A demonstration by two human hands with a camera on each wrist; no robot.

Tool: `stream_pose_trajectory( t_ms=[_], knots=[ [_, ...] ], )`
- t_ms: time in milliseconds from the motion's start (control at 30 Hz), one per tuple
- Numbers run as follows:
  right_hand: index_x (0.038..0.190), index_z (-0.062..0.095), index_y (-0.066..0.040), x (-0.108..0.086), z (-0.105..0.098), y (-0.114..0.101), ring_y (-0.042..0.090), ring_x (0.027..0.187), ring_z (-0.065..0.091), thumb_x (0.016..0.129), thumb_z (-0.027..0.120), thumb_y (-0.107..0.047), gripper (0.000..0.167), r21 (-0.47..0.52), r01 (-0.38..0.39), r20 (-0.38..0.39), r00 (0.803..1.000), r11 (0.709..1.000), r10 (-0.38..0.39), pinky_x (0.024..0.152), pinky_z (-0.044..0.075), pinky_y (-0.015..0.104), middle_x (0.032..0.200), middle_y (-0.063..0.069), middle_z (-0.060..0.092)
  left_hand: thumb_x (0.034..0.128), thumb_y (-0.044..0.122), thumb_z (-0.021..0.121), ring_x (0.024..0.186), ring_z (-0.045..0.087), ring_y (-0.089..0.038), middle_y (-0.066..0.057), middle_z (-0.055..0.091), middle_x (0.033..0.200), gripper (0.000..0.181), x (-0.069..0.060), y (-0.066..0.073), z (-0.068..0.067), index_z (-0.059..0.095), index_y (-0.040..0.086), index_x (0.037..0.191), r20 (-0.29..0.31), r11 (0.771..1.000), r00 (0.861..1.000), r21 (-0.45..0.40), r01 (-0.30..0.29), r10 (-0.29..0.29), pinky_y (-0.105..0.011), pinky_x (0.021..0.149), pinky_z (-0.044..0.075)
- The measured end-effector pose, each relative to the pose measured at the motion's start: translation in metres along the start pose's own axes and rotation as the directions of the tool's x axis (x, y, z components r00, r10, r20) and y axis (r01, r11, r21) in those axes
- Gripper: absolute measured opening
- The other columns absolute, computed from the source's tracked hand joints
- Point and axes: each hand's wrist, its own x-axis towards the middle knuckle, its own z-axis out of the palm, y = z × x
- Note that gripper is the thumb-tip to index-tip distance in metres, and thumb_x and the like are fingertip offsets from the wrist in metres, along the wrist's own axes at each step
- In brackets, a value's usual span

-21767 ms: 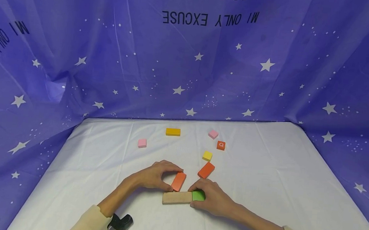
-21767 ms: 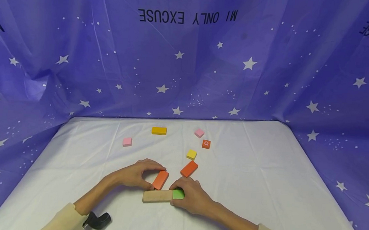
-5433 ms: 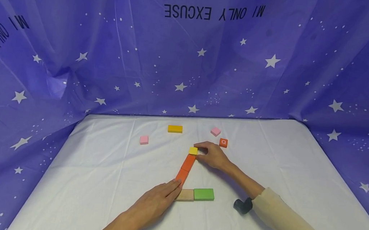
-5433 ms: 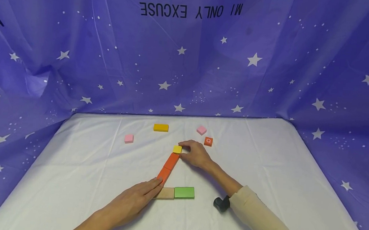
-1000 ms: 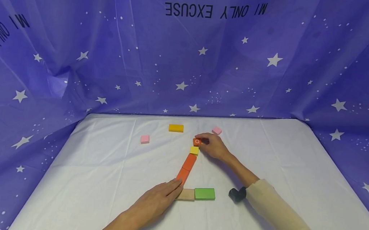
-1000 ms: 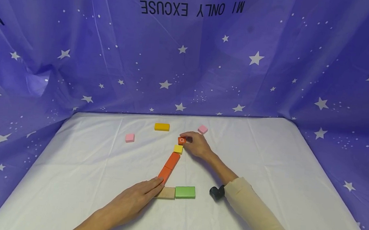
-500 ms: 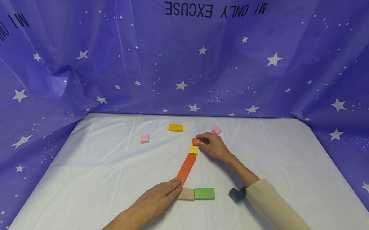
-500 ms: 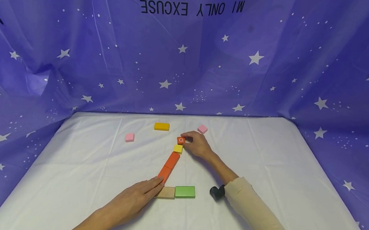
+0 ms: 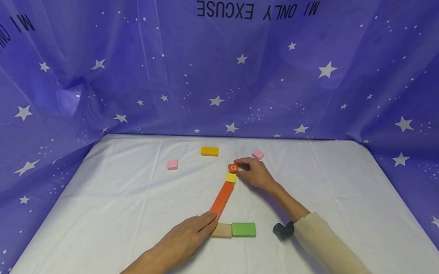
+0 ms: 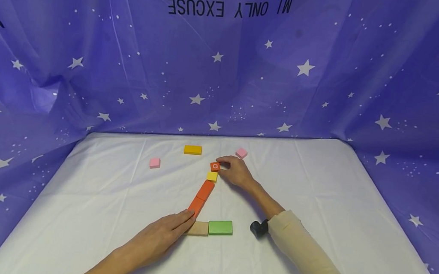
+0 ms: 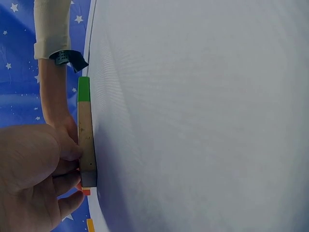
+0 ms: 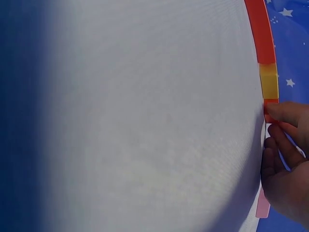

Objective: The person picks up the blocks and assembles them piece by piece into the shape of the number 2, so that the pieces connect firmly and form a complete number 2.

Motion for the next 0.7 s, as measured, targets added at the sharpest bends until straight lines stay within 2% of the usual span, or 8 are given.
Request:
stream_pose_trajectory(
  t_ms=[267, 700],
  knots=[
    [0.122, 0.071, -0.002, 0.0001, -0.0007, -0.0006, 0.030, 0.117, 0.061, 0.085, 0.073, -0.005, 0.036, 0.005, 0.030, 0.013, 0.999, 1.000, -0.030, 0.099, 0.049, 0.045, 0.122, 0.014, 0.068, 0.0877, 0.002, 0.070, 0.127, 0.055, -0.024, -0.014, 0.057, 0.138, 0.046, 0.0008, 0.0000, 0.0005, 0.061, -0.001, 0.133, -0.008, 1.000, 1.000, 0.004, 0.001, -0.001, -0.035, 0.099, 0.049],
    [0.124, 0.071, -0.003, 0.0022, -0.0005, -0.0015, 0.031, 0.118, 0.060, 0.086, 0.072, -0.005, 0.038, -0.008, 0.026, 0.024, 0.999, 1.000, -0.025, 0.102, 0.047, 0.045, 0.122, 0.013, 0.068, 0.0862, 0.002, 0.072, 0.126, 0.056, -0.024, -0.014, 0.057, 0.138, 0.048, 0.0005, -0.0002, 0.0016, 0.061, -0.001, 0.133, -0.015, 1.000, 1.000, 0.015, -0.007, 0.007, -0.034, 0.099, 0.049]
  ],
)
